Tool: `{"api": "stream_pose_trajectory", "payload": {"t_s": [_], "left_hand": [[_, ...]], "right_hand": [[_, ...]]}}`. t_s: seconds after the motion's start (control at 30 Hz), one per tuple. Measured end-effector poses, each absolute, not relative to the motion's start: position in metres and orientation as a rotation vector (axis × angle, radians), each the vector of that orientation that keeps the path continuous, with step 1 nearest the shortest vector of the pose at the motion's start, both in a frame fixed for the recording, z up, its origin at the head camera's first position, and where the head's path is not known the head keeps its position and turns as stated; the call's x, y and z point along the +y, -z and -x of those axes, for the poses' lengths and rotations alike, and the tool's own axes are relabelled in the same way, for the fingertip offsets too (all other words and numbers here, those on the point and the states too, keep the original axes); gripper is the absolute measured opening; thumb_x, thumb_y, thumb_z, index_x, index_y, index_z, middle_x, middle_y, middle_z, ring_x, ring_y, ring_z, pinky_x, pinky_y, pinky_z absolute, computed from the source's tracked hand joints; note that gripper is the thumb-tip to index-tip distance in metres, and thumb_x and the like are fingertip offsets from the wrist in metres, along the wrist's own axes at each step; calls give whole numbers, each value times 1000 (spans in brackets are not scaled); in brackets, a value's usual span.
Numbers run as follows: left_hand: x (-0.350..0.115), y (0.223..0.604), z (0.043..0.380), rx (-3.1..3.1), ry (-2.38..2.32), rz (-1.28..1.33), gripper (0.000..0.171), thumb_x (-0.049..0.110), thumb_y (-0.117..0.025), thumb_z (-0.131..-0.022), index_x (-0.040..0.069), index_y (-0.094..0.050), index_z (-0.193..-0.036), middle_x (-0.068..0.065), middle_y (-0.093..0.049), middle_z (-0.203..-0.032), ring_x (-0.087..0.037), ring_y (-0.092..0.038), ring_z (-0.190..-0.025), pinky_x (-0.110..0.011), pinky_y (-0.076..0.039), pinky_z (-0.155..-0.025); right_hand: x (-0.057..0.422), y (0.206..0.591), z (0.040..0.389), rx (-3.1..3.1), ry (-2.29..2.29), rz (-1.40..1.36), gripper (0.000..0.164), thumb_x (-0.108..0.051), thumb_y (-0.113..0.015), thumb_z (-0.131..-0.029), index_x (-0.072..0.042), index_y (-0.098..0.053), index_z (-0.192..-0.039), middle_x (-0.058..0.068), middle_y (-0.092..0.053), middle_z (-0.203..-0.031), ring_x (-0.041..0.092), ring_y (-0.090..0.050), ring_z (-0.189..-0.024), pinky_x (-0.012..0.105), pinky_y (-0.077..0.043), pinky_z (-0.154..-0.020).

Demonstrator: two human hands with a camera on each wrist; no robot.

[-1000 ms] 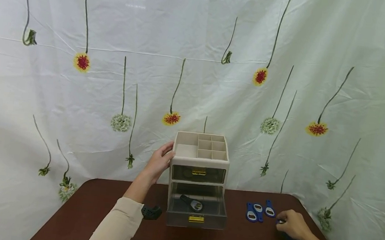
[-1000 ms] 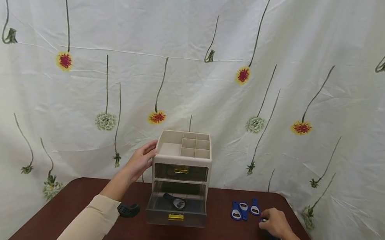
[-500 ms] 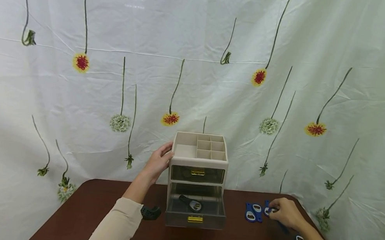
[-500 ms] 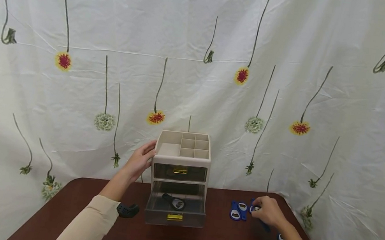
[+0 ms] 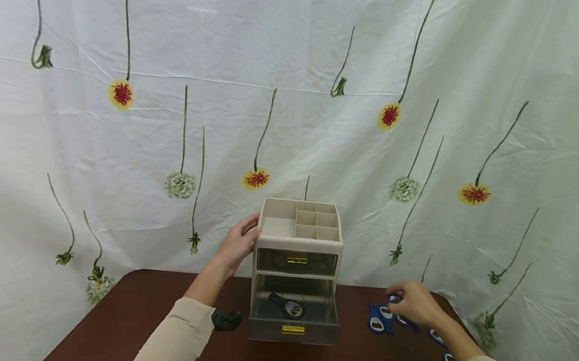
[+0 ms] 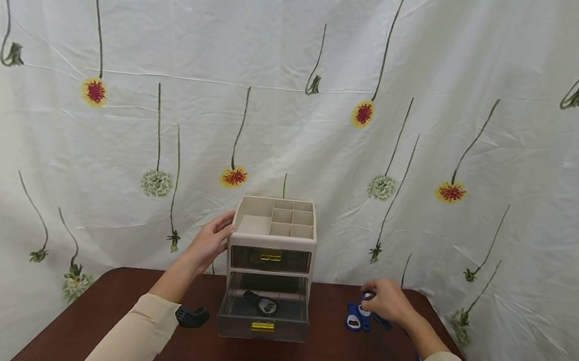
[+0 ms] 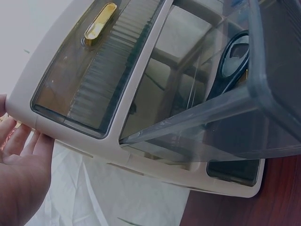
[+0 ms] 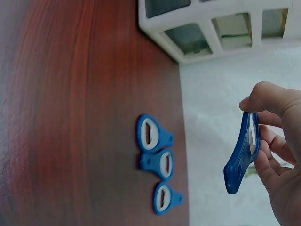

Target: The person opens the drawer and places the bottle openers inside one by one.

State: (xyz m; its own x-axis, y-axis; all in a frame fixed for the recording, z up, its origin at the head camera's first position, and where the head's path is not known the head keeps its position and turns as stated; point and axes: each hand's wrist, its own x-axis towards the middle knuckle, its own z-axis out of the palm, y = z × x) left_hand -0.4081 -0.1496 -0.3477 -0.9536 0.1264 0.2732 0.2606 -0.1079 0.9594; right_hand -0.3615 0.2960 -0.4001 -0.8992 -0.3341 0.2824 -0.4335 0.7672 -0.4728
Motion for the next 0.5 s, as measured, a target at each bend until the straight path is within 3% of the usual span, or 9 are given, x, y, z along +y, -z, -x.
{"api": "stream_pose_trajectory", "payload": {"t_s": [0.33,0.5], "left_hand": [[-151,348,406,-2026,2234,441,55,11,-48,-111,6,-29,-163,-17,-29,-165,-33,-36,-146,-53,-35,-115],[-150,347,407,-2015,2239,447,56,10,-48,-110,4,-30,-162,-17,-30,-164,-33,-36,-146,-54,-34,-115]], "right_hand": [[266,376,368,-2762,-742,-705,29,-10,-79,-81,-6,-78,-109,9,-72,-111,34,-66,-102,51,-55,-81],[249,366,367,-2727,-721,-760,29,-11,-80,-78,-9,-79,-107,5,-72,-109,26,-65,-97,46,-55,-81]]}}
